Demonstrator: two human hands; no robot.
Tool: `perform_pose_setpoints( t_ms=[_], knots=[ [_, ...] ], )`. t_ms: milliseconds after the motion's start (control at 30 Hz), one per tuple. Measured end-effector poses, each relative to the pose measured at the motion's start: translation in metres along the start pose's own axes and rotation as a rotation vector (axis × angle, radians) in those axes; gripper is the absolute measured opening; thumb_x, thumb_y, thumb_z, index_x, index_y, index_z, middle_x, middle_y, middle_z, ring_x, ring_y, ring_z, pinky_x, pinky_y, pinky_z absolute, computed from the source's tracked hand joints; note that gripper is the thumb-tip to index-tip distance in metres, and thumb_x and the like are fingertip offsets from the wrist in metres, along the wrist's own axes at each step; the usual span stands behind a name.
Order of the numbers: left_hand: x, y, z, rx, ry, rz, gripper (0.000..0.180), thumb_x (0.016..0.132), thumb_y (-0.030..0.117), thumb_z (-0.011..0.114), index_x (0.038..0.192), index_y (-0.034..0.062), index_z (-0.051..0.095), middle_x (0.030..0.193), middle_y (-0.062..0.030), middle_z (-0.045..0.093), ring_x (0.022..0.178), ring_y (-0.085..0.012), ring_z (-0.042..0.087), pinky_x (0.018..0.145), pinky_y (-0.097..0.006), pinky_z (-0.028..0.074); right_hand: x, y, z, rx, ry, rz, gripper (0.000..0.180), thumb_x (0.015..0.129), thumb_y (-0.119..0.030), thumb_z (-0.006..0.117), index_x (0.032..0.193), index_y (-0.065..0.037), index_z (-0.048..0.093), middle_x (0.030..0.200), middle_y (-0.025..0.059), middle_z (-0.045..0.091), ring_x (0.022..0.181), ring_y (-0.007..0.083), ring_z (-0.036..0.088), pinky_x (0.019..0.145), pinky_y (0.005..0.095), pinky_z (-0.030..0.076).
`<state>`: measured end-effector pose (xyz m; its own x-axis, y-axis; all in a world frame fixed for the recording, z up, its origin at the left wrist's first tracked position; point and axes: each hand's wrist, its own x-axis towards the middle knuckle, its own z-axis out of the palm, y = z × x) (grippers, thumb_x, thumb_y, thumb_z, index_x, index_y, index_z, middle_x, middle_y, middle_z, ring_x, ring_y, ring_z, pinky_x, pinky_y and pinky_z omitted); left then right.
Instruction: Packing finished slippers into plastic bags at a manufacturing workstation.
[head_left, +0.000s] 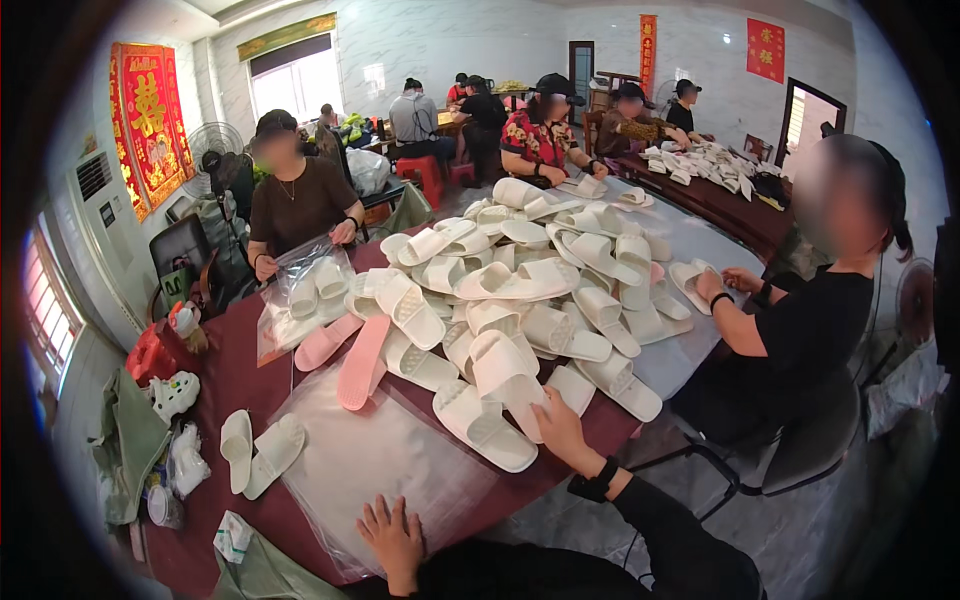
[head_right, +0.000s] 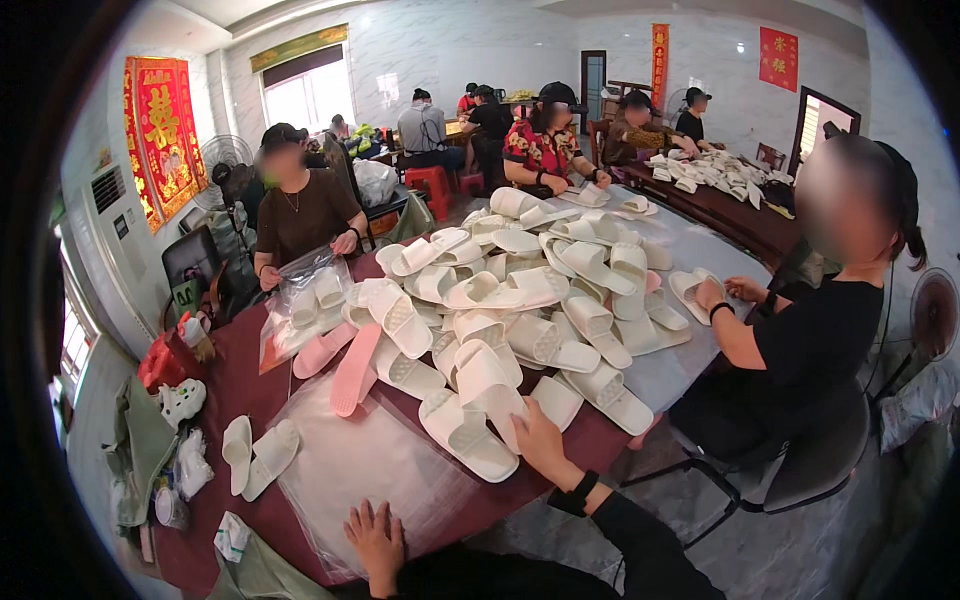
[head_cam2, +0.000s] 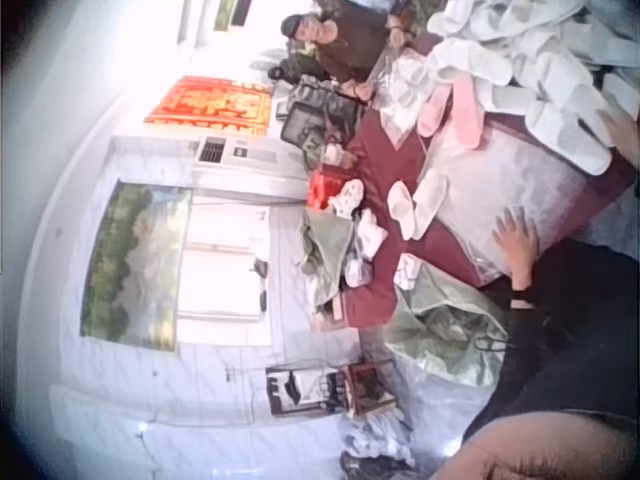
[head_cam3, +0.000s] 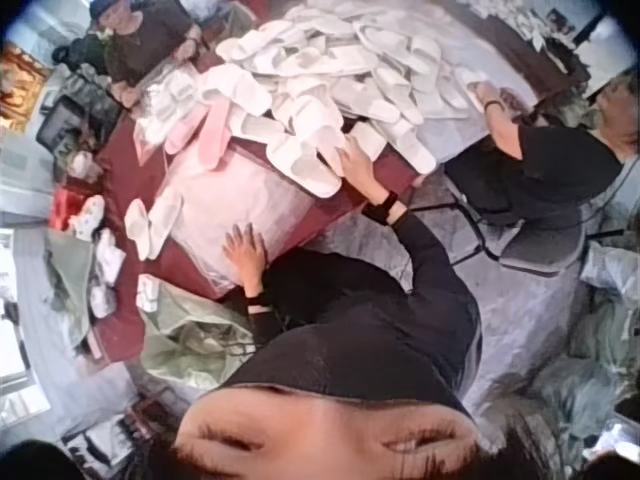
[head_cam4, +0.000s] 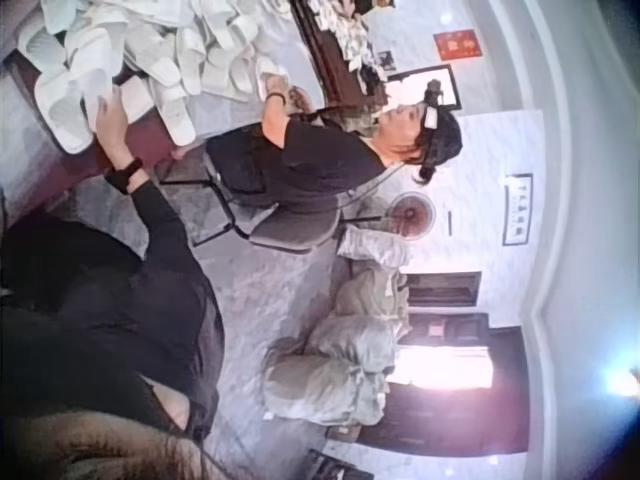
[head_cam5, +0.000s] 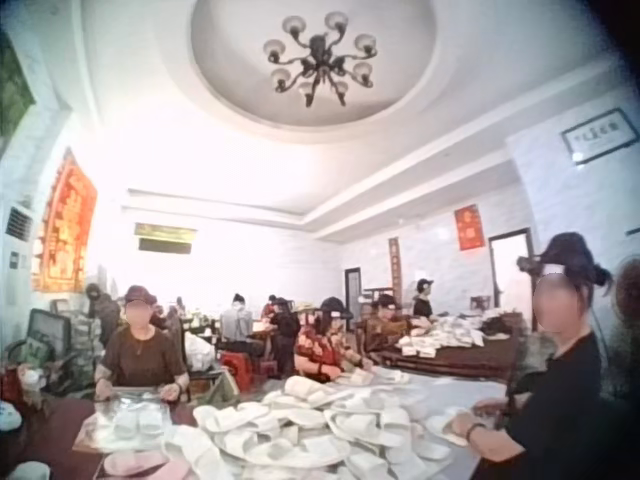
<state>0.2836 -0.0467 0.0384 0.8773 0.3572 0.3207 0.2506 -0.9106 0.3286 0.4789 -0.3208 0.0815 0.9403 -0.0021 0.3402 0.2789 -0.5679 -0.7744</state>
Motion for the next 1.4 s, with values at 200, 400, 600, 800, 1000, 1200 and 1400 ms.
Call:
perform_pose_setpoints(
  t_ms=[200, 400, 600, 800, 1000, 1200, 1400],
  knots=[
    [0.001, -0.005, -0.002, 0.013, 0.008, 0.009, 0.04, 0.082, 0.03, 0.059, 0.119, 0.0148, 0.06, 0.135, -0.016, 0.045, 0.13, -0.0398, 0.032, 0.109, -0.057, 0.016, -0.009, 0.005, 0.006, -0.057, -0.083, 0.061, 0.048, 0.088, -0.024, 0.056, 0.127, 0.001, 0.041, 0.111, 0.026, 0.058, 0.1, 0.0425, 0.057, 0.083, 0.0453, 0.046],
    [-0.001, -0.01, -0.004, 0.04, -0.013, -0.005, 0.04, 0.083, 0.032, 0.058, 0.119, 0.0162, 0.06, 0.134, -0.0162, 0.046, 0.129, -0.0406, 0.034, 0.109, -0.058, 0.017, -0.004, -0.002, 0.011, -0.495, 0.156, -0.347, 0.045, 0.078, -0.013, 0.061, 0.12, -0.001, 0.049, 0.122, 0.0212, 0.05, 0.106, 0.0385, 0.052, 0.084, 0.0446, 0.044],
    [-0.002, -0.006, 0.002, 0.058, 0.017, 0.015, 0.04, 0.083, 0.034, 0.058, 0.119, 0.0178, 0.059, 0.134, -0.0155, 0.046, 0.128, -0.041, 0.035, 0.108, -0.059, 0.018, 0.001, 0.003, 0.051, -0.213, -0.197, -0.339, 0.021, 0.073, -0.028, 0.066, 0.088, -0.015, 0.071, 0.118, 0.0242, 0.051, 0.115, 0.0371, 0.045, 0.096, 0.0462, 0.035],
    [-0.001, -0.002, -0.002, 0.039, 0.005, 0.031, 0.04, 0.084, 0.034, 0.058, 0.121, 0.0201, 0.058, 0.134, -0.0145, 0.047, 0.127, -0.0405, 0.037, 0.106, -0.06, 0.019, 0.028, 0.001, 0.071, -0.4, -0.459, -0.313, 0.033, 0.076, -0.038, 0.062, 0.092, -0.011, 0.071, 0.112, 0.0245, 0.055, 0.114, 0.0408, 0.046, 0.104, 0.0494, 0.029],
    [-0.001, -0.008, 0.0, 0.092, 0.037, 0.027, 0.04, 0.085, 0.038, 0.058, 0.121, 0.0218, 0.058, 0.134, -0.0129, 0.047, 0.126, -0.0391, 0.038, 0.106, -0.059, 0.021, 0.02, -0.012, 0.072, -0.407, -0.37, -0.332, 0.034, 0.08, -0.036, 0.061, 0.092, -0.005, 0.066, 0.099, 0.0243, 0.059, 0.103, 0.0403, 0.053, 0.098, 0.0509, 0.033],
    [-0.005, -0.004, 0.0, 0.103, 0.04, 0.045, 0.041, 0.086, 0.039, 0.056, 0.123, 0.0226, 0.058, 0.135, -0.0121, 0.046, 0.127, -0.0384, 0.038, 0.105, -0.059, 0.022, 0.006, -0.016, 0.045, 0.331, -0.442, 0.025, 0.046, 0.083, -0.024, 0.065, 0.121, 0.002, 0.058, 0.107, 0.021, 0.062, 0.104, 0.0238, 0.057, 0.094, 0.0334, 0.04],
    [-0.006, -0.007, 0.008, 0.14, 0.028, 0.057, 0.041, 0.086, 0.039, 0.055, 0.124, 0.0215, 0.058, 0.137, -0.012, 0.044, 0.127, -0.0385, 0.037, 0.105, -0.06, 0.022, -0.001, -0.04, 0.026, 0.746, -0.489, 0.148, 0.04, 0.088, -0.009, 0.059, 0.126, 0.001, 0.052, 0.12, 0.0085, 0.059, 0.111, 0.0155, 0.053, 0.096, 0.0279, 0.039]
  ],
)
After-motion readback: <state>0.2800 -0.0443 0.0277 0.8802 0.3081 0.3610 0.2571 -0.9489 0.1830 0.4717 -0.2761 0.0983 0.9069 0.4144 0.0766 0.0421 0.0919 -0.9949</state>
